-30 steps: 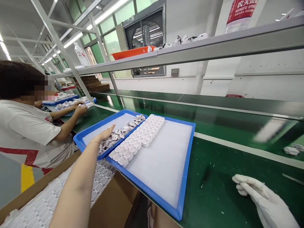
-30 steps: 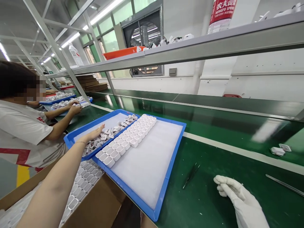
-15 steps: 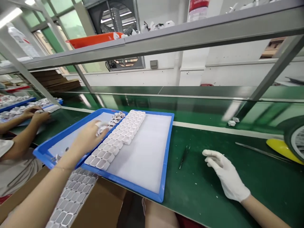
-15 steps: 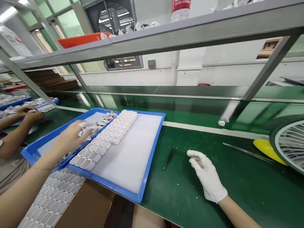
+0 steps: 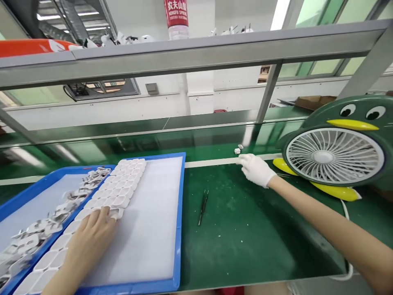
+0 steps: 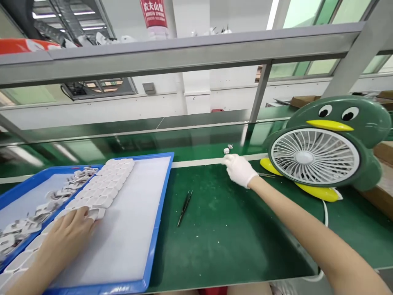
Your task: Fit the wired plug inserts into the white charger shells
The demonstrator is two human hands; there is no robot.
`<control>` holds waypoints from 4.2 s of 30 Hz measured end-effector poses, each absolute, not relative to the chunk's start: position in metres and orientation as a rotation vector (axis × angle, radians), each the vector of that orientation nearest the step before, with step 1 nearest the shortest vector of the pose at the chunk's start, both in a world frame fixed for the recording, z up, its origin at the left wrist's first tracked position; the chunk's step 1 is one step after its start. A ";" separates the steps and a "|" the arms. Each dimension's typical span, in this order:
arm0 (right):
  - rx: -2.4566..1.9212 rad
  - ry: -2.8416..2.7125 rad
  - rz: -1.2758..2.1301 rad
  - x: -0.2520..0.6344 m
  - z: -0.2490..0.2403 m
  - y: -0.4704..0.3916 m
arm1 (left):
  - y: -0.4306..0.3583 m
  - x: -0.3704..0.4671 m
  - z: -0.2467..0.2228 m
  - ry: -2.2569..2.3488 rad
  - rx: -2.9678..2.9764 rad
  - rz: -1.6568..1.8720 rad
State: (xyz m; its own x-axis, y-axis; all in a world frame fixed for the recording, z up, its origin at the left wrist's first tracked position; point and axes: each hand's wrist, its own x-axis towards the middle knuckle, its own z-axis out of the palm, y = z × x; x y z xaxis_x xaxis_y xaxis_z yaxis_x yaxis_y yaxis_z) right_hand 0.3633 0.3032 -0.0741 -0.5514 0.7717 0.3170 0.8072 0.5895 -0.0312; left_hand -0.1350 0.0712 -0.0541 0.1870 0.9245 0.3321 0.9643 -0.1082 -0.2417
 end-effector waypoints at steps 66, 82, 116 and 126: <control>-0.709 -2.049 0.591 0.307 -0.102 0.174 | 0.140 0.102 -0.070 -2.080 -2.722 -1.014; -0.709 -2.101 0.586 0.308 -0.098 0.176 | 0.136 0.103 -0.075 -2.090 -2.701 -1.012; -0.670 -2.072 0.594 0.306 -0.094 0.178 | 0.136 0.105 -0.074 -2.113 -2.726 -1.042; -0.700 -2.112 0.605 0.310 -0.092 0.178 | 0.137 0.104 -0.074 -2.057 -2.723 -0.986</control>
State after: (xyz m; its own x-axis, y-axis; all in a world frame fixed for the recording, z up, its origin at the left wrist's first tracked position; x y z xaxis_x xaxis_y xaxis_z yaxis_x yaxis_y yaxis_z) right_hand 0.3105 0.1784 -0.0915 -0.5164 0.6594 0.5464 0.2700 0.7309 -0.6268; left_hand 0.1040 0.1370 -0.0738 0.2098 0.9616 0.1767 0.7400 -0.2743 0.6142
